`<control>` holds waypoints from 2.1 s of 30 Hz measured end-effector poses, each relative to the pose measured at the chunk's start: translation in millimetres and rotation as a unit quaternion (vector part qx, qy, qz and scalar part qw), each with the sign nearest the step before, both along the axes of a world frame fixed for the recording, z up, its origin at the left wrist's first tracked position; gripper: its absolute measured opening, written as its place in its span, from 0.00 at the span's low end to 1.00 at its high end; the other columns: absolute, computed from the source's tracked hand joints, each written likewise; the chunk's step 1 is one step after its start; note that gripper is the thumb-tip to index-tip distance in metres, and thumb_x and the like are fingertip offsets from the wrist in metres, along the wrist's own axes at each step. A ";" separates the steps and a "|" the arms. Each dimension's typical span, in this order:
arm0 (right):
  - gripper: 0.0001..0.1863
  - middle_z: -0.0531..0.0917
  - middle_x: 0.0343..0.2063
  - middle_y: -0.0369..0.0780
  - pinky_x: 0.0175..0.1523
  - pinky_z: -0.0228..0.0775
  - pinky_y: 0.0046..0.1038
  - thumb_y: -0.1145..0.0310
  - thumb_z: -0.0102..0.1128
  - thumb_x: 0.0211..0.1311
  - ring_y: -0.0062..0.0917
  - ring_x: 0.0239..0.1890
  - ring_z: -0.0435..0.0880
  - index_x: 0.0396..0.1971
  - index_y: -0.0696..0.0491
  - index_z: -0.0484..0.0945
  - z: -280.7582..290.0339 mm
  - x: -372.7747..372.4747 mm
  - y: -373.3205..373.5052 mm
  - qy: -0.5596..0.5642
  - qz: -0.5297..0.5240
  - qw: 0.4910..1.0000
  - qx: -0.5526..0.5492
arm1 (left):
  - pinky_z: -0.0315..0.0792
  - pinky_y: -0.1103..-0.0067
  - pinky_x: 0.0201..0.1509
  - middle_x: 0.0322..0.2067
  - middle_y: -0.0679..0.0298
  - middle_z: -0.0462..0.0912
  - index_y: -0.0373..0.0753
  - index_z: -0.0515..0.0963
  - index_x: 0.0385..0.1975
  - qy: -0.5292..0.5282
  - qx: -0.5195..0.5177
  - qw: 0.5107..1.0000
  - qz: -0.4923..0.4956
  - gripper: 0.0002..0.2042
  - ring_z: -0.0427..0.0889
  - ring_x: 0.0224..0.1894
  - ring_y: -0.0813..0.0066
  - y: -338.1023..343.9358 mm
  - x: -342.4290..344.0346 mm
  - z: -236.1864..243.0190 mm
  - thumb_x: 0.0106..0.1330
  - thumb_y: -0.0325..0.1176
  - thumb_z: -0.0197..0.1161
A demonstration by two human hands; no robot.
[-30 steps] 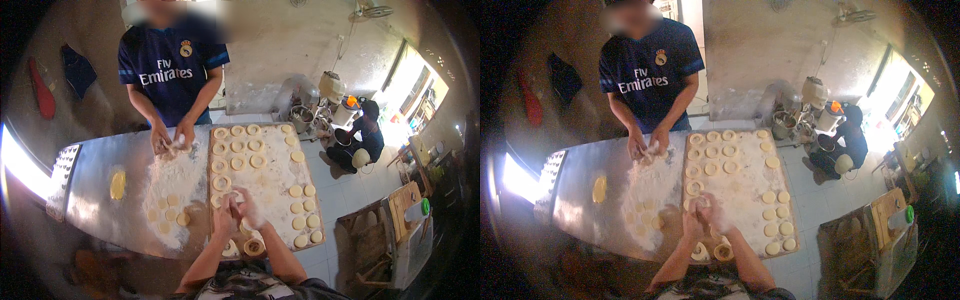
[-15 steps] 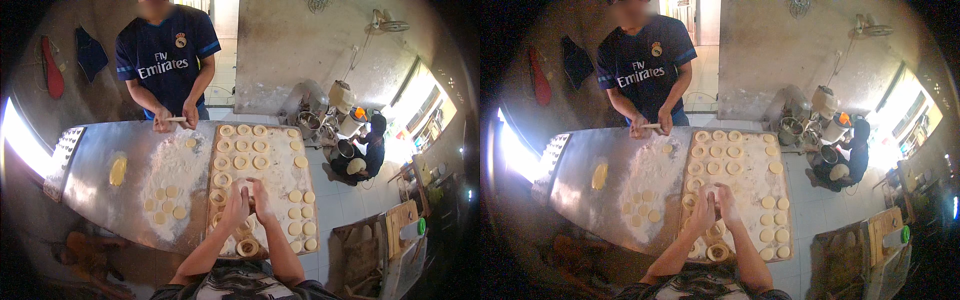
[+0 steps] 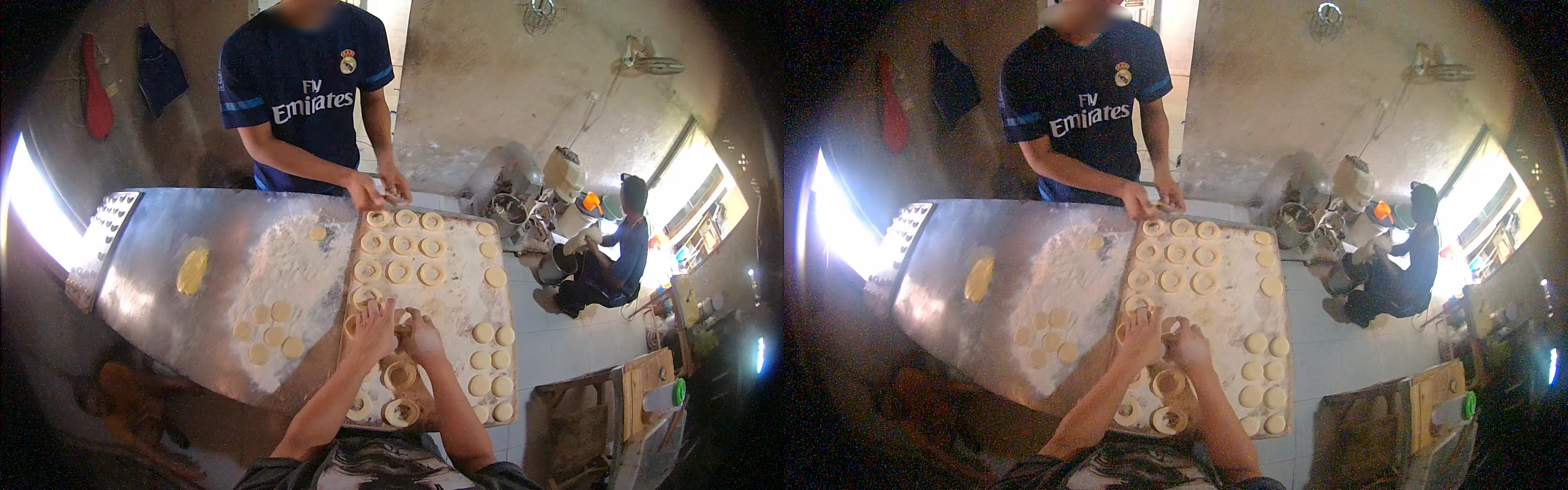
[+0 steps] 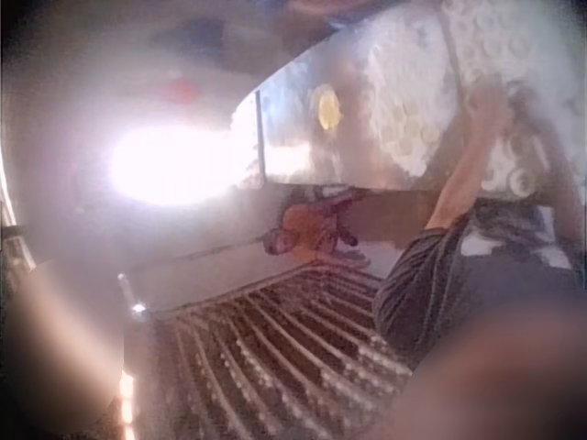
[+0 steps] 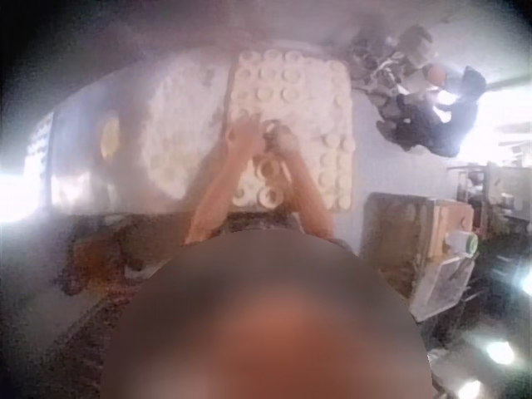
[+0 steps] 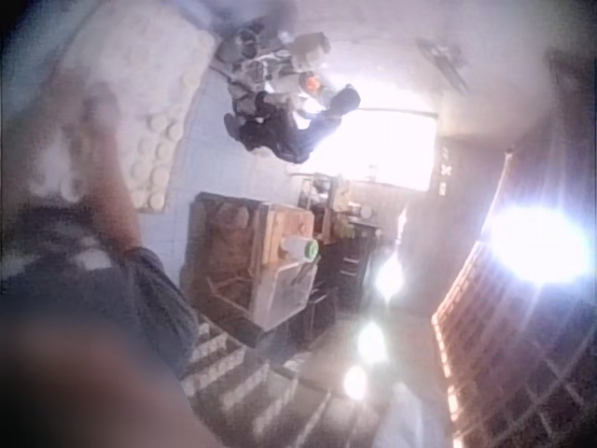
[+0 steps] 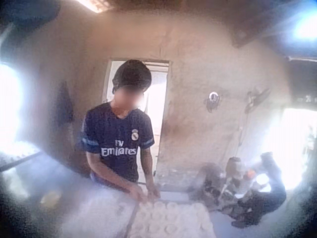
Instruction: The person shapes small dough pieces into rings by hand and places them on a wooden tray. They then carry the tray and place it on a multi-tiered rack with other trays of dough. The person continues shaping more dough rings and arranging them on the tray.
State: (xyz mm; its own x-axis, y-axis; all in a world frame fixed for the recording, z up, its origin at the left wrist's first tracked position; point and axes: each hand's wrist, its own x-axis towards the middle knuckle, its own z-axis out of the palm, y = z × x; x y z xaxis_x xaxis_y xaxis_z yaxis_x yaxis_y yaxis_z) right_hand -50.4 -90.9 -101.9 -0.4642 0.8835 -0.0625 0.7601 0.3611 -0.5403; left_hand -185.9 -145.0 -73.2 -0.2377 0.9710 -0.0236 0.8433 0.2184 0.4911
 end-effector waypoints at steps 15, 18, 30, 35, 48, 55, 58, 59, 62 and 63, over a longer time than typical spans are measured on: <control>0.29 0.80 0.43 0.45 0.53 0.68 0.49 0.60 0.67 0.52 0.43 0.49 0.78 0.56 0.50 0.73 31.5 -23.8 -39.0 -0.062 -0.053 0.992 0.094 | 0.68 0.56 0.59 0.55 0.46 0.66 0.43 0.63 0.65 -0.053 0.062 0.995 -0.058 0.34 0.68 0.59 0.44 -25.0 -50.7 1.6 0.55 0.29 0.66; 0.23 0.76 0.51 0.44 0.55 0.64 0.51 0.62 0.60 0.56 0.41 0.52 0.75 0.54 0.46 0.77 31.0 -49.1 -55.9 -0.103 0.023 0.982 0.155 | 0.69 0.59 0.59 0.54 0.52 0.68 0.47 0.71 0.59 -0.003 0.029 0.998 -0.061 0.26 0.69 0.58 0.47 -47.4 -86.3 -1.9 0.58 0.30 0.65; 0.25 0.66 0.63 0.47 0.64 0.56 0.55 0.60 0.60 0.56 0.48 0.62 0.67 0.56 0.43 0.77 23.5 -68.8 -86.6 -0.205 0.030 0.965 0.159 | 0.69 0.60 0.59 0.51 0.52 0.73 0.43 0.77 0.53 0.063 0.024 0.981 -0.184 0.20 0.72 0.57 0.51 -68.9 -107.7 -3.3 0.58 0.30 0.61; 0.21 0.69 0.60 0.47 0.62 0.62 0.50 0.60 0.61 0.58 0.48 0.58 0.71 0.52 0.47 0.78 30.9 -109.2 -83.8 -0.079 0.013 0.991 0.104 | 0.70 0.61 0.58 0.50 0.48 0.73 0.38 0.76 0.51 -0.001 0.077 0.980 -0.183 0.20 0.73 0.56 0.49 -86.9 -130.6 -8.1 0.56 0.28 0.61; 0.18 0.83 0.36 0.47 0.46 0.76 0.40 0.58 0.59 0.65 0.45 0.41 0.84 0.45 0.55 0.72 19.8 -287.0 -74.6 0.020 0.106 0.983 -0.151 | 0.76 0.61 0.38 0.31 0.45 0.84 0.37 0.77 0.52 -0.214 0.064 0.960 0.169 0.15 0.85 0.35 0.46 -162.4 -260.8 -15.2 0.68 0.33 0.58; 0.23 0.80 0.34 0.41 0.46 0.74 0.30 0.73 0.66 0.57 0.27 0.38 0.81 0.51 0.54 0.68 93.7 -252.4 -104.9 0.287 0.102 0.917 -0.259 | 0.79 0.78 0.40 0.33 0.56 0.87 0.34 0.83 0.43 -0.457 0.110 0.877 0.101 0.14 0.87 0.35 0.76 -159.5 -270.2 41.5 0.62 0.36 0.71; 0.23 0.80 0.34 0.41 0.46 0.74 0.30 0.73 0.66 0.57 0.28 0.39 0.81 0.51 0.54 0.68 108.1 -260.4 -119.5 0.281 0.027 0.937 -0.204 | 0.79 0.80 0.43 0.33 0.60 0.88 0.33 0.82 0.44 -0.389 0.102 0.914 0.052 0.16 0.86 0.36 0.78 -163.9 -274.9 64.2 0.58 0.31 0.73; 0.27 0.79 0.37 0.42 0.47 0.74 0.31 0.70 0.67 0.56 0.29 0.41 0.81 0.55 0.53 0.67 105.9 -266.3 -124.2 0.166 -0.013 0.983 -0.080 | 0.79 0.77 0.41 0.34 0.61 0.86 0.34 0.82 0.41 -0.359 0.105 0.927 0.026 0.13 0.86 0.35 0.74 -162.2 -274.3 66.8 0.57 0.28 0.72; 0.33 0.78 0.41 0.41 0.49 0.72 0.31 0.69 0.66 0.57 0.26 0.44 0.79 0.63 0.53 0.63 85.9 -276.9 -125.2 0.157 -0.003 0.983 0.092 | 0.77 0.73 0.42 0.33 0.62 0.80 0.34 0.79 0.41 -0.180 0.196 0.964 0.013 0.12 0.82 0.34 0.72 -151.4 -267.5 60.4 0.58 0.25 0.70; 0.33 0.77 0.42 0.39 0.50 0.71 0.30 0.71 0.64 0.58 0.24 0.45 0.77 0.64 0.53 0.63 77.9 -275.7 -123.3 0.246 0.023 0.968 -0.043 | 0.76 0.72 0.42 0.33 0.62 0.78 0.34 0.77 0.42 -0.142 0.227 0.962 0.049 0.12 0.80 0.34 0.73 -143.8 -264.0 55.1 0.59 0.25 0.69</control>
State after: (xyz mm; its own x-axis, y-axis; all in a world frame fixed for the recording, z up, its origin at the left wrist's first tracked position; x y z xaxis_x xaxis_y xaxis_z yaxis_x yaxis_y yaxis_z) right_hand -326.1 -214.2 -24.0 -0.4954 0.8623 0.1046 0.3872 0.3270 -0.8621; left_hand -450.0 -288.8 -18.0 -0.3752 0.8696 0.3208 0.6475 -0.0017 0.7620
